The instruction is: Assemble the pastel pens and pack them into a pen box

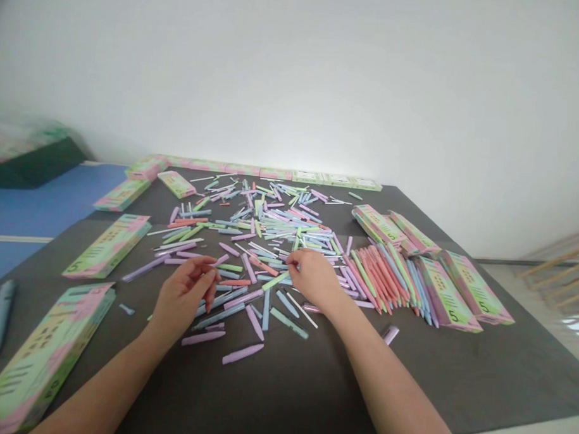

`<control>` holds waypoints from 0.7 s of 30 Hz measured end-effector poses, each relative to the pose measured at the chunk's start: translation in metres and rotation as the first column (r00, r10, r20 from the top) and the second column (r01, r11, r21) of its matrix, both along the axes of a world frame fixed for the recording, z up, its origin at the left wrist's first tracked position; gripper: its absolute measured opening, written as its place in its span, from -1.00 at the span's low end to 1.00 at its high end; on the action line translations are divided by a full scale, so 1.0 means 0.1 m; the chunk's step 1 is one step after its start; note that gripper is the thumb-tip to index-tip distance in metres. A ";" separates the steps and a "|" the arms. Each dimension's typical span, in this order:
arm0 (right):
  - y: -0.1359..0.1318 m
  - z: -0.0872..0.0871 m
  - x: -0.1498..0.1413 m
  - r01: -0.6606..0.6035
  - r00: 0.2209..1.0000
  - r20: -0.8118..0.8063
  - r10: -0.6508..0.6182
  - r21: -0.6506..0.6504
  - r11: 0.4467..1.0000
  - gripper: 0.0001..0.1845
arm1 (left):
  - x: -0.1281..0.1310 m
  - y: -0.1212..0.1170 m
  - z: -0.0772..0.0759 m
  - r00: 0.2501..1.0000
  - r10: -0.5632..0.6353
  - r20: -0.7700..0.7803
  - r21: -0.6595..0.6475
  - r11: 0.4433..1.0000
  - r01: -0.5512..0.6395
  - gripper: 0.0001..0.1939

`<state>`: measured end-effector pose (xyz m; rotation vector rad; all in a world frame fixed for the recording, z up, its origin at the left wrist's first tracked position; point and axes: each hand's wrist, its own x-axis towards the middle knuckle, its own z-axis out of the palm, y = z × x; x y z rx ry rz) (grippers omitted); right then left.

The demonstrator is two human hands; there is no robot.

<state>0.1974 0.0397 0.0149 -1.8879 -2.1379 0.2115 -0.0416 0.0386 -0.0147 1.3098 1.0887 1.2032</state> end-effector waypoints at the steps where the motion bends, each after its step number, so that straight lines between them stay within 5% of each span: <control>1: 0.06 -0.03 -0.04 -0.023 1.000 0.010 0.023 -0.020 1.000 -0.75 | 0.00 0.00 0.00 1.000 -0.001 0.000 -0.002 1.000 0.001 -0.80; 12: 0.37 -0.23 -0.13 -0.085 0.987 0.123 0.105 -0.159 0.984 -0.85 | 0.00 -0.01 -0.04 0.999 -0.027 0.026 -0.017 0.999 0.028 -0.81; 21: 0.35 -0.21 -0.09 -0.031 0.999 0.006 0.031 -0.060 0.998 -0.88 | -0.01 -0.01 -0.02 0.999 -0.016 0.039 -0.027 0.999 0.017 -0.82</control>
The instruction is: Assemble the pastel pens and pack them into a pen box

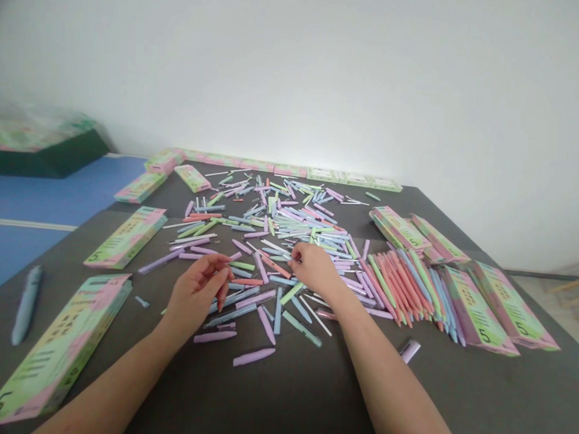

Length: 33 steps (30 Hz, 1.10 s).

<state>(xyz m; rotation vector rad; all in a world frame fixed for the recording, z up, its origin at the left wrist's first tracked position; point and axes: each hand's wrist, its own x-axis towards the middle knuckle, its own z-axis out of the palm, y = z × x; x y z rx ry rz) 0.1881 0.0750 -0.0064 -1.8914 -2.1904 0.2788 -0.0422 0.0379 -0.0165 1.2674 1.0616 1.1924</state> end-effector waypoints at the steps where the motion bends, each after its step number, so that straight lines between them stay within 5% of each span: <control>1: 0.00 0.02 0.01 0.025 0.998 -0.065 -0.023 0.032 0.999 -0.87 | 0.00 0.00 0.00 1.000 0.001 0.003 -0.002 1.000 -0.001 -0.82; 6: -0.01 0.10 0.05 0.092 0.937 -0.346 -0.040 0.133 0.987 -0.85 | 0.01 0.01 0.00 1.000 0.001 0.011 -0.009 1.000 -0.001 -0.80; 16: -0.01 -0.09 -0.10 0.009 1.000 0.021 -0.009 -0.006 1.000 -0.88 | -0.03 0.05 0.04 0.988 0.150 0.037 0.015 0.988 -0.151 -0.79; 28: -0.11 -0.07 -0.22 -0.093 0.989 0.115 0.094 -0.020 0.995 -0.74 | -0.05 0.08 0.00 0.971 0.205 0.122 0.023 0.978 -0.209 -0.77; 33: -0.10 -0.04 -0.17 -0.084 0.991 -0.109 0.079 -0.042 0.996 -0.76 | -0.04 0.05 0.03 0.984 0.170 0.058 0.022 0.985 -0.171 -0.79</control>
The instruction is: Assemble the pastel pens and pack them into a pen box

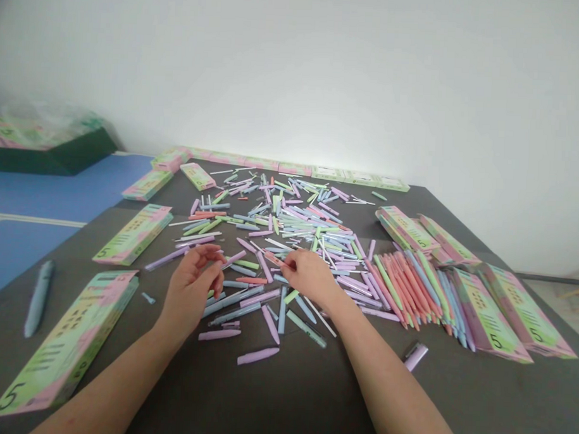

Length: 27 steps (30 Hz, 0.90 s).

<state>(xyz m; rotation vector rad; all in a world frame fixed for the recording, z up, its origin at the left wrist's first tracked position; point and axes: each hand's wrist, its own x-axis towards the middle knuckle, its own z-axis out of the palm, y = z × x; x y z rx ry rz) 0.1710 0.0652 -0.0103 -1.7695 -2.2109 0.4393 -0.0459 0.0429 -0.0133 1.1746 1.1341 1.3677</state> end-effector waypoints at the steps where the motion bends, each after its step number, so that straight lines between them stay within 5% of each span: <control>1: 0.00 0.03 0.01 -0.015 0.993 -0.115 0.010 -0.045 0.999 -0.76 | 0.00 -0.01 0.00 1.000 -0.022 -0.016 -0.003 1.000 0.022 -0.79; 6: -0.05 0.17 0.01 -0.297 0.742 -0.670 0.027 -0.291 0.909 -0.72 | 0.02 -0.04 -0.05 0.977 -0.211 -0.029 0.010 0.977 0.211 -0.59; 12: -0.10 0.17 -0.07 -0.523 0.536 -0.843 0.051 -0.284 0.803 -0.71 | 0.06 -0.14 0.00 0.940 -0.340 -0.010 0.097 0.936 0.339 -0.54; 27: -0.18 0.08 -0.20 -0.592 0.469 -0.881 0.055 -0.267 0.761 -0.72 | 0.04 -0.23 0.03 0.948 0.044 -0.315 0.380 0.921 0.084 -0.77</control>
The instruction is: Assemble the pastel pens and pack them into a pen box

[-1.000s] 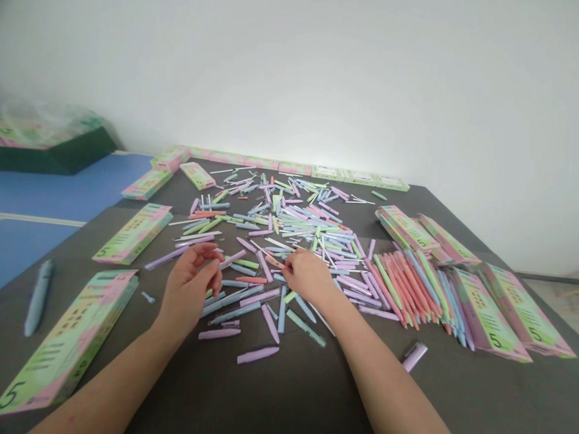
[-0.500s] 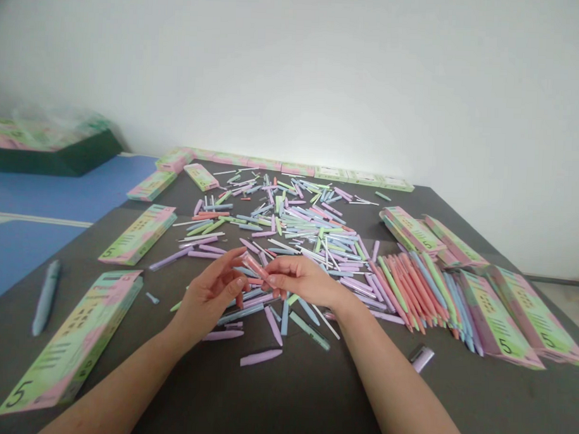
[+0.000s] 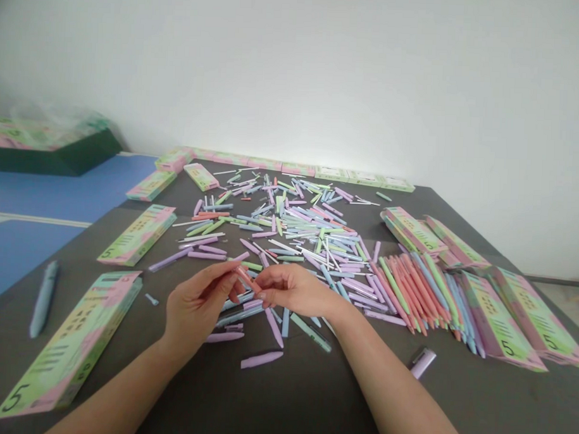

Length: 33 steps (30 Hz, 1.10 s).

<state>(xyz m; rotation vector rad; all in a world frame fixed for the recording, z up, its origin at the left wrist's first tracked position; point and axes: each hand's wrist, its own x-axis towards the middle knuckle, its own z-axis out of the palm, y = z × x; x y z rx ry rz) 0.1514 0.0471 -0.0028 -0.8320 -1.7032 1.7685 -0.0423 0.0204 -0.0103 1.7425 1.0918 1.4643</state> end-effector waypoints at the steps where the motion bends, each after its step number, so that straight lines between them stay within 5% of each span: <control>1: 0.00 -0.02 -0.01 0.010 1.000 0.007 -0.010 0.002 1.000 -0.72 | 0.00 0.00 0.00 1.000 0.016 -0.021 0.015 1.000 -0.016 -0.77; 9: -0.01 -0.05 -0.06 0.032 0.997 0.063 -0.033 0.027 0.999 -0.74 | -0.04 0.02 -0.08 0.986 0.102 -0.133 0.125 0.988 -0.086 -0.80; 19: -0.06 0.04 -0.09 0.076 0.993 0.078 -0.092 0.188 0.979 -0.83 | -0.04 -0.08 0.03 0.988 -0.029 -0.153 0.395 0.915 0.088 -0.64; 33: -0.13 0.17 -0.11 0.119 0.975 0.136 -0.176 0.353 0.928 -0.80 | -0.05 -0.16 0.12 0.972 -0.004 -0.236 0.478 0.870 0.120 -0.56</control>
